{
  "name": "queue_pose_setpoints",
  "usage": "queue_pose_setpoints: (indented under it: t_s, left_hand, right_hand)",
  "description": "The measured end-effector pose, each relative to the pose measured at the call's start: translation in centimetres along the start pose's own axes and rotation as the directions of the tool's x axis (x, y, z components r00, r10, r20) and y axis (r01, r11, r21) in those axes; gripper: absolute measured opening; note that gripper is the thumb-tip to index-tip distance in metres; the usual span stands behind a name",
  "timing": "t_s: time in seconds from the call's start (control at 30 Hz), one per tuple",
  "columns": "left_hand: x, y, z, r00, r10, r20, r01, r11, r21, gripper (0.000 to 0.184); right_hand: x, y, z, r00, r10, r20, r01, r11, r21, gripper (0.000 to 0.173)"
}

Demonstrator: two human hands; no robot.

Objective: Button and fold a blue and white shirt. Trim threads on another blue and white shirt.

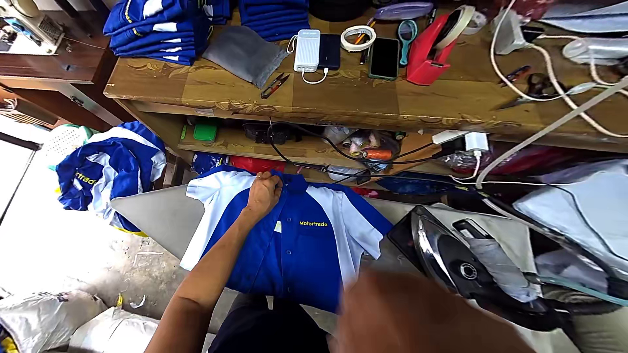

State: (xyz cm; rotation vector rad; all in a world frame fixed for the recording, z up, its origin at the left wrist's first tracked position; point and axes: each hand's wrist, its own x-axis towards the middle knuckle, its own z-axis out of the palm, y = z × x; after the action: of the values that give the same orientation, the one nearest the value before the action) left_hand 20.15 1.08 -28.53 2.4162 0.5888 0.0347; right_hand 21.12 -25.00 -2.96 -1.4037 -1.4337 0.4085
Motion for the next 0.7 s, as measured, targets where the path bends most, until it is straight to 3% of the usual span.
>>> queue_pose_setpoints:
  t_s: [0.07,0.13,0.23,0.4,0.6,0.7]
  left_hand:
    - [-0.4,0.2,0.0,0.999,-0.032,0.019,0.032,0.999,-0.021,0.019]
    - [-0.6,0.1,0.4,0.999,-0.044,-0.005,0.043,0.997,-0.064,0.021]
    - [-0.6,-0.2,0.8,0.998,-0.05,-0.03,0.047,0.994,-0.1,0.024]
    - [-0.9,-0.9,1.1,0.996,-0.069,-0.051,0.06,0.986,-0.153,0.023]
    - [-1.4,-0.1,0.9,0.992,-0.116,-0.048,0.097,0.951,-0.295,0.023]
    - [-1.6,0.9,1.0,0.987,-0.151,-0.062,0.125,0.942,-0.311,0.026]
  right_hand:
    - [1.9,11.4,0.7,0.994,0.105,-0.037,-0.109,0.983,-0.151,0.024]
    - [3.1,20.5,2.1,0.94,0.33,-0.093,-0.342,0.897,-0.281,0.021]
    - [4.0,28.0,4.4,0.843,0.53,-0.093,-0.522,0.765,-0.378,0.022]
    - [5.0,31.2,6.1,0.696,0.717,0.036,-0.634,0.638,-0.437,0.035]
    - [4.6,31.8,5.9,0.649,0.761,0.001,-0.753,0.642,-0.147,0.032]
    - [4.5,31.6,5.9,0.608,0.793,-0.027,-0.791,0.603,-0.102,0.035]
